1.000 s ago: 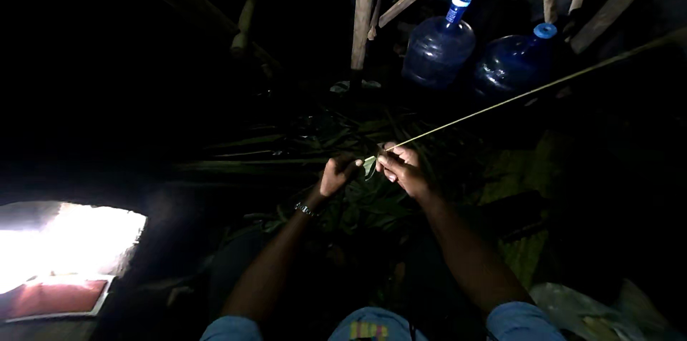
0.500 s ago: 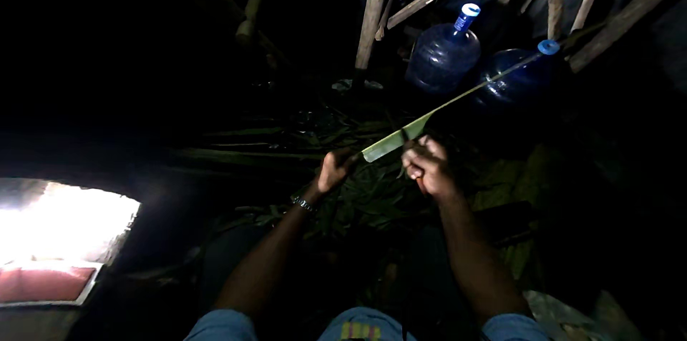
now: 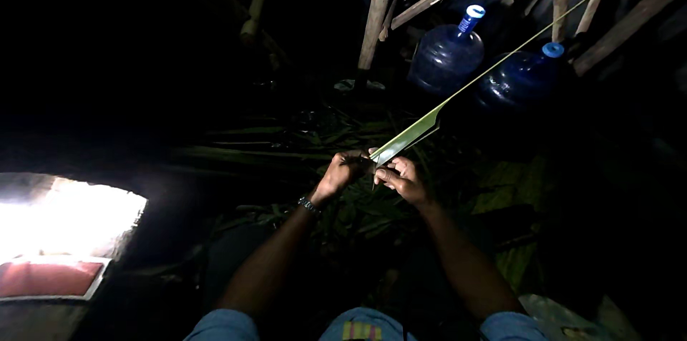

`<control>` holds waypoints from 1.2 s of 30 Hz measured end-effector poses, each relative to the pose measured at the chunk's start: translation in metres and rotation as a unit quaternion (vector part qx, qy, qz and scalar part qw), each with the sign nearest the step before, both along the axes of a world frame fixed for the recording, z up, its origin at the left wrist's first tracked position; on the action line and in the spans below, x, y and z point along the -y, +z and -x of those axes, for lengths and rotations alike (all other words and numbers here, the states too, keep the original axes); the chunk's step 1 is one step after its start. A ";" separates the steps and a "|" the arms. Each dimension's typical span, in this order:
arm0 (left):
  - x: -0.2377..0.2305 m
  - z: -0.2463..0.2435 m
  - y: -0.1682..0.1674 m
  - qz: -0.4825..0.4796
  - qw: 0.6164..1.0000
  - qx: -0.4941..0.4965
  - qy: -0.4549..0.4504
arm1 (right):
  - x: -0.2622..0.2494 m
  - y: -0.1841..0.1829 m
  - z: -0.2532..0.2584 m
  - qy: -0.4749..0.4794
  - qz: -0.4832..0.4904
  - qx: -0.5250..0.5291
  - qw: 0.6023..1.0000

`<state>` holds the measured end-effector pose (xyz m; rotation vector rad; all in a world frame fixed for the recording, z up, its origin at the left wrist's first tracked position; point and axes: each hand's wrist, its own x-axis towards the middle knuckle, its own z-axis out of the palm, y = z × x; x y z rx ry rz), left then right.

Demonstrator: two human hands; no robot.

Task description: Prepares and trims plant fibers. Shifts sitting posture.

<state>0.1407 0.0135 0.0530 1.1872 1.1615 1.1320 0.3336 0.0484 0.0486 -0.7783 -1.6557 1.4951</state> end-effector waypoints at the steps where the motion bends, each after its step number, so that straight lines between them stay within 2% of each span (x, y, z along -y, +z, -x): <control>1: 0.001 0.002 0.003 0.010 1.000 0.008 -0.008 | -0.003 -0.001 -0.003 -0.006 -0.013 -0.008 1.000; 7: -0.001 0.008 0.005 0.036 0.996 0.024 -0.072 | -0.012 0.001 -0.015 -0.035 -0.048 -0.048 0.997; 12: 0.002 0.007 0.009 0.089 0.991 0.022 -0.097 | -0.018 -0.001 -0.023 -0.155 -0.060 -0.050 0.985; 17: 0.002 0.008 0.011 0.103 0.990 0.016 -0.096 | -0.023 0.001 -0.028 -0.179 -0.064 -0.085 0.978; 24: 0.000 0.016 0.010 0.130 0.987 -0.059 -0.078 | -0.047 0.018 -0.062 -0.315 -0.035 -0.186 0.930; 26: -0.002 0.016 0.005 0.119 0.989 -0.054 -0.063 | -0.048 0.015 -0.068 -0.284 -0.033 -0.182 0.941; 30: -0.004 0.012 -0.001 0.096 0.994 -0.035 -0.028 | -0.031 0.005 -0.049 -0.115 0.000 -0.068 0.991; 33: -0.004 0.008 -0.002 0.101 0.994 -0.015 -0.030 | -0.015 0.004 -0.023 -0.010 0.056 0.018 0.998; 36: 0.001 0.006 0.004 0.110 0.993 0.015 -0.045 | -0.009 0.001 -0.007 0.036 0.065 0.028 0.997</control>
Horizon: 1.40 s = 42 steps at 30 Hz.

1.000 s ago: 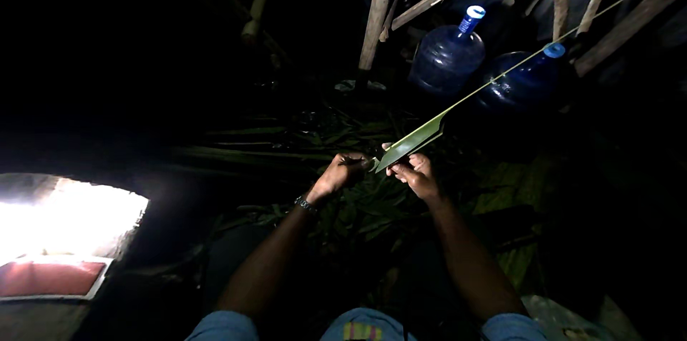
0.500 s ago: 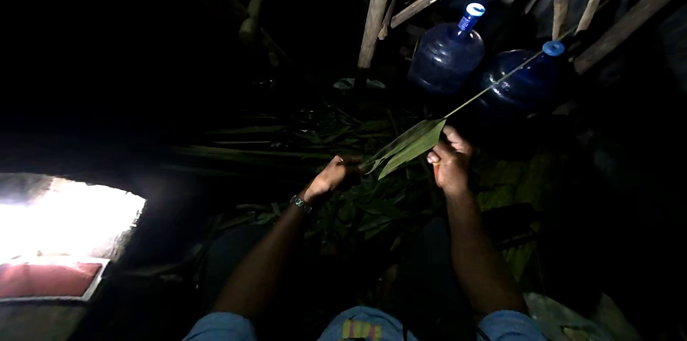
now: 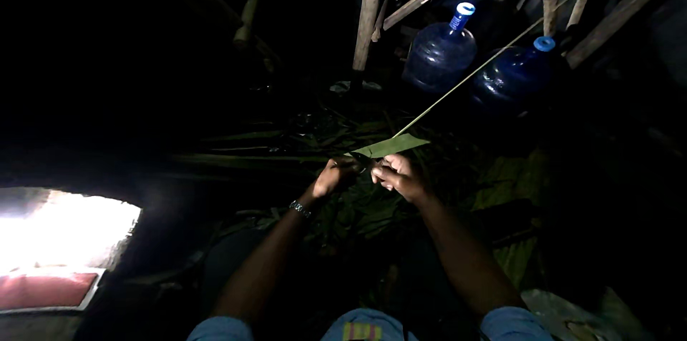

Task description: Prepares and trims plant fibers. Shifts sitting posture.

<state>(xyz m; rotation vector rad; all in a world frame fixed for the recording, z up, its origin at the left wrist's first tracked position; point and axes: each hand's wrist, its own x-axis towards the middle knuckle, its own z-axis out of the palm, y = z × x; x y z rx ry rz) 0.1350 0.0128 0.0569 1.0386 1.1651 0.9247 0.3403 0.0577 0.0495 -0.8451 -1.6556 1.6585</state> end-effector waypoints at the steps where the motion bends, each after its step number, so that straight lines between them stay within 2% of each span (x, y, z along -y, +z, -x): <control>1: 0.001 -0.001 0.002 0.008 1.000 0.010 -0.004 | 0.001 -0.001 0.002 0.008 0.004 -0.008 1.000; 4: 0.001 0.002 -0.004 0.033 0.997 0.063 -0.038 | 0.001 -0.003 0.003 0.013 0.015 -0.047 0.999; 7: -0.005 0.010 -0.018 0.054 0.985 0.117 -0.111 | -0.001 -0.005 -0.001 -0.005 -0.021 -0.065 0.998; 16: -0.002 0.013 -0.011 0.119 0.961 0.205 -0.143 | -0.001 -0.005 -0.003 -0.089 -0.133 -0.061 0.985; 23: -0.002 0.011 -0.011 0.125 0.969 0.143 -0.157 | -0.029 0.008 -0.047 -0.226 -0.105 -0.168 0.954; 28: -0.001 0.009 -0.004 0.128 0.984 0.046 -0.116 | -0.037 0.019 -0.059 -0.375 0.008 -0.191 0.907; 30: -0.001 0.007 0.000 0.134 0.987 0.036 -0.082 | -0.038 0.019 -0.063 -0.352 0.004 -0.168 0.921; 33: 0.000 0.002 0.009 0.119 0.993 0.010 -0.016 | -0.023 0.015 -0.050 -0.191 -0.017 -0.088 0.978; 36: -0.002 -0.001 0.000 0.060 0.998 -0.016 0.010 | -0.007 0.006 -0.021 -0.073 -0.007 -0.030 0.997; 39: -0.002 -0.001 -0.006 -0.008 0.999 -0.038 0.012 | 0.003 0.002 0.001 -0.055 -0.010 0.002 0.998; 42: -0.002 0.001 -0.009 -0.045 0.998 -0.051 0.007 | 0.002 0.001 0.003 -0.102 -0.033 -0.011 0.994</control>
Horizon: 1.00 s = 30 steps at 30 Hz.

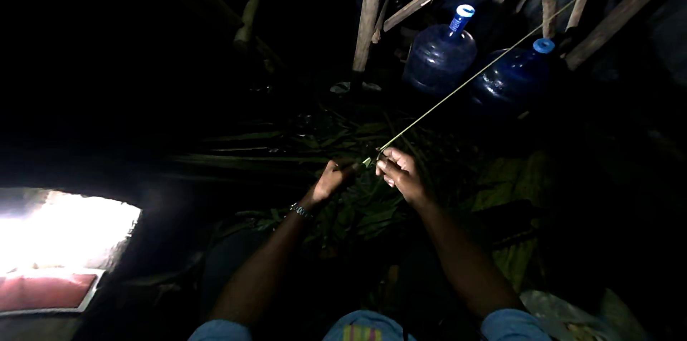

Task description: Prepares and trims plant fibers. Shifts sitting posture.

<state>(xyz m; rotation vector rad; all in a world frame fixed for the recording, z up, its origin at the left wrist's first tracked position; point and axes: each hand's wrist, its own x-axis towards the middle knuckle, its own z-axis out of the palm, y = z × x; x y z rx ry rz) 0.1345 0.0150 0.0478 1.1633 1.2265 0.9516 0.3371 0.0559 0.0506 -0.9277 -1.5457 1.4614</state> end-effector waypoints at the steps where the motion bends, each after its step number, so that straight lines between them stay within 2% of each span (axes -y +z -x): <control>1: 0.000 0.000 0.000 -0.003 1.000 -0.004 0.000 | -0.004 -0.001 -0.003 -0.026 -0.008 -0.017 0.999; 7: 0.003 -0.002 0.008 0.003 0.999 -0.036 -0.012 | -0.029 0.007 -0.044 -0.156 -0.027 -0.132 0.979; 13: 0.001 0.001 0.002 0.014 0.999 -0.029 -0.027 | -0.041 0.024 -0.071 -0.329 0.019 -0.201 0.922; 15: 0.000 0.001 0.000 0.021 0.999 -0.024 -0.014 | -0.039 0.022 -0.073 -0.298 0.016 -0.170 0.939; 18: -0.003 -0.001 -0.005 -0.019 0.999 -0.040 0.014 | -0.024 0.014 -0.058 -0.108 0.022 -0.082 0.991; 20: -0.003 -0.002 -0.014 -0.071 0.995 -0.071 0.031 | -0.011 0.011 -0.035 0.018 0.061 -0.021 0.998; 22: -0.002 -0.004 -0.016 -0.104 0.989 -0.101 0.042 | 0.001 0.009 -0.012 0.096 0.101 0.020 0.990; 25: 0.003 -0.009 -0.014 -0.117 0.989 -0.071 0.052 | 0.013 0.002 0.011 0.108 0.123 0.033 0.986; 30: 0.005 -0.009 -0.008 -0.111 0.993 -0.041 0.027 | 0.008 -0.002 0.010 0.010 0.096 -0.055 0.994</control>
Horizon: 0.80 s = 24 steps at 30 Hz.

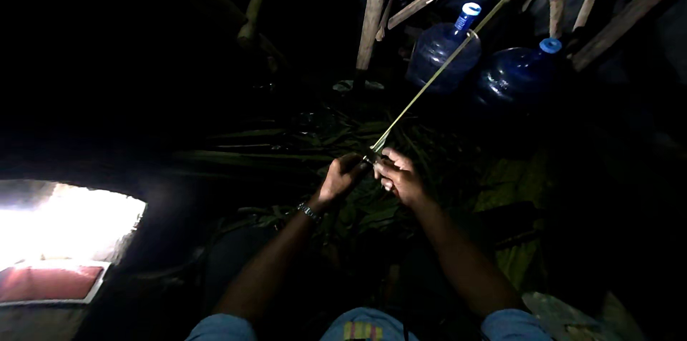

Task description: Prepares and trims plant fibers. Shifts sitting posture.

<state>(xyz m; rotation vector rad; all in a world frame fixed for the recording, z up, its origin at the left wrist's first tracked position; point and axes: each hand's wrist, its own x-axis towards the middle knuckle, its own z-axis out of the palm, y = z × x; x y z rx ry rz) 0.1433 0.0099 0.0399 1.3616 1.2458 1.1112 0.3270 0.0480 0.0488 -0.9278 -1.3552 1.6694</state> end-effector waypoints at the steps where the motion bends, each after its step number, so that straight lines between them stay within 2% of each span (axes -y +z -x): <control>1: -0.002 0.001 -0.003 -0.002 1.000 0.004 -0.008 | -0.004 0.000 -0.004 -0.021 -0.005 -0.027 0.999; 3: -0.003 0.000 -0.008 -0.014 1.000 0.003 -0.012 | -0.010 0.004 -0.011 -0.071 -0.004 -0.072 0.995; 5: -0.003 -0.002 -0.009 -0.006 1.000 -0.013 0.001 | -0.013 0.005 -0.016 -0.072 0.000 -0.075 0.995; 9: -0.001 -0.008 -0.007 0.008 0.999 0.008 0.036 | 0.001 0.001 -0.009 0.078 -0.010 0.015 0.997; 12: 0.004 -0.010 -0.003 -0.002 0.997 0.059 0.041 | 0.009 0.000 0.002 0.120 -0.011 0.048 0.991; 18: 0.001 -0.007 0.001 0.051 0.988 0.143 -0.001 | 0.002 0.001 -0.004 0.117 -0.053 0.033 0.991; 24: 0.002 0.001 0.014 0.133 0.975 0.170 -0.049 | -0.010 -0.003 -0.016 0.077 -0.142 0.032 0.986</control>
